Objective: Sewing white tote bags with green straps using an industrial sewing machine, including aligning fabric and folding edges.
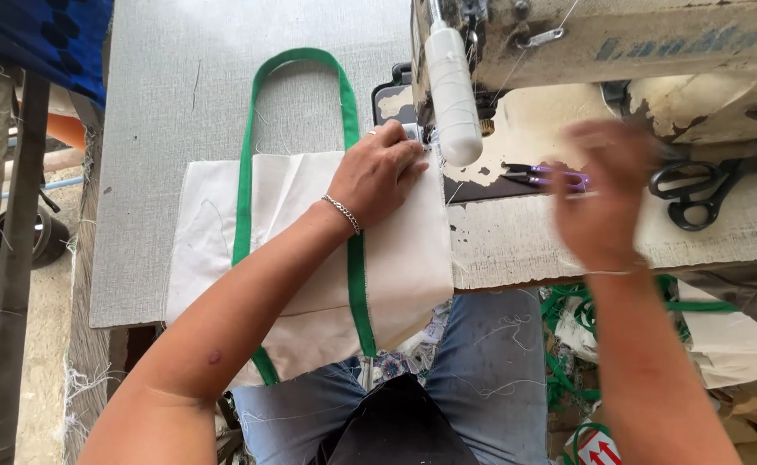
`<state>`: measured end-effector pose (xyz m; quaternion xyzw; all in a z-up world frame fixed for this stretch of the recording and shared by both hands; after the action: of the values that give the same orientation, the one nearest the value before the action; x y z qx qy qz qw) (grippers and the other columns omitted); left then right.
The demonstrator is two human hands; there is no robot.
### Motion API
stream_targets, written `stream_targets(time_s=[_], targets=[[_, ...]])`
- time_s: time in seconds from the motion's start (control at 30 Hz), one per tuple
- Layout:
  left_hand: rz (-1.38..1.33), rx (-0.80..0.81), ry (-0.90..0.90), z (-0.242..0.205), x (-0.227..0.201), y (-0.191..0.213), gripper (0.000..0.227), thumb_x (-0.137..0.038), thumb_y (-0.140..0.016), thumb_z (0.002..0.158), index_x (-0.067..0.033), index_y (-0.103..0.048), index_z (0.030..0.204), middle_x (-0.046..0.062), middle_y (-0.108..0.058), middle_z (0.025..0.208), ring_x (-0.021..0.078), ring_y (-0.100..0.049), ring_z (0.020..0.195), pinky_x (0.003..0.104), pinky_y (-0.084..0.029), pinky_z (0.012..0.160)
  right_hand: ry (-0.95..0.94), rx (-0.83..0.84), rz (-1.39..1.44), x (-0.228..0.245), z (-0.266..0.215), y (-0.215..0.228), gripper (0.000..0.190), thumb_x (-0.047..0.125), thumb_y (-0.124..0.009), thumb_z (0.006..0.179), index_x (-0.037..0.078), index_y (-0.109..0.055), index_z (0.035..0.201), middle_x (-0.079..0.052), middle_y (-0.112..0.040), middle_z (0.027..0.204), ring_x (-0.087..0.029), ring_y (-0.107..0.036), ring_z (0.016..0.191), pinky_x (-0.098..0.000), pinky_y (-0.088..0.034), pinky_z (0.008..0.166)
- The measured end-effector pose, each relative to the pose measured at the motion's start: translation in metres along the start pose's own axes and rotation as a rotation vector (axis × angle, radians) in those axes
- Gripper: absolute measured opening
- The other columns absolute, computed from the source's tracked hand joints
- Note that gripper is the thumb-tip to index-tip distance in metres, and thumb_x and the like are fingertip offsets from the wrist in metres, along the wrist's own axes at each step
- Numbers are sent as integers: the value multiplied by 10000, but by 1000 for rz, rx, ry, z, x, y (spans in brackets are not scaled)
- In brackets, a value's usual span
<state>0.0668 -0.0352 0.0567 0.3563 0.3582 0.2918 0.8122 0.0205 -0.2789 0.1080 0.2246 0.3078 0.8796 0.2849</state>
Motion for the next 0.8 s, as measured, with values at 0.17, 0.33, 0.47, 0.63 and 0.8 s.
stream_targets(time_s=[0.17,0.33,0.47,0.63,0.8], targets=[[2,70,-88,0,-12,4,262,-292,-755,953,-53,-717,1056,117,-547,984,311,-577,776,453,-504,661,-334,-136,-513,-92,-57,89,562,32,-822,1160,-172,-448,1526,-416,-541,1462,-580,-545,1303,-596,-448,1077],[-4,78,-73,2,-11,3,286,-286,-774,937,-48,-734,1089,111,-552,985,309,-601,784,453,-521,685,-364,-25,-504,-105,-73,83,796,248,-851,1227,-78,-260,1648,-311,-283,1621,-520,-311,1481,-653,-418,1208],[1,84,-63,1,-11,3,301,-312,-765,943,-51,-732,1088,112,-551,987,306,-597,788,448,-520,680,-371,-23,-555,-102,-73,83,806,257,-890,1214,-105,-301,1630,-339,-325,1599,-547,-341,1445,-668,-400,1175],[-15,71,-77,4,-9,2,262,-302,-764,941,-66,-705,1037,116,-532,977,341,-585,800,477,-493,698,-375,-24,-531,-107,-77,82,820,263,-881,1239,-71,-258,1655,-270,-239,1641,-497,-293,1508,-651,-399,1246],[-3,59,-78,4,-11,4,261,-286,-785,927,-54,-715,1025,107,-541,985,327,-578,789,464,-500,694,-338,-45,-530,-94,-64,86,761,295,-801,1244,-85,-279,1647,-268,-253,1636,-486,-303,1508,-645,-421,1237]])
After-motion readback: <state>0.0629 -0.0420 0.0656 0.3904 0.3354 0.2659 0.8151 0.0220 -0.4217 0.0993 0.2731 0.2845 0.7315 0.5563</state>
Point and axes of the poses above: each hand's wrist, its own z-axis towards the middle knuckle, its own y-axis out of the back of the hand, x = y × z, the point moved 8 cm from there along z, towards the middle knuckle
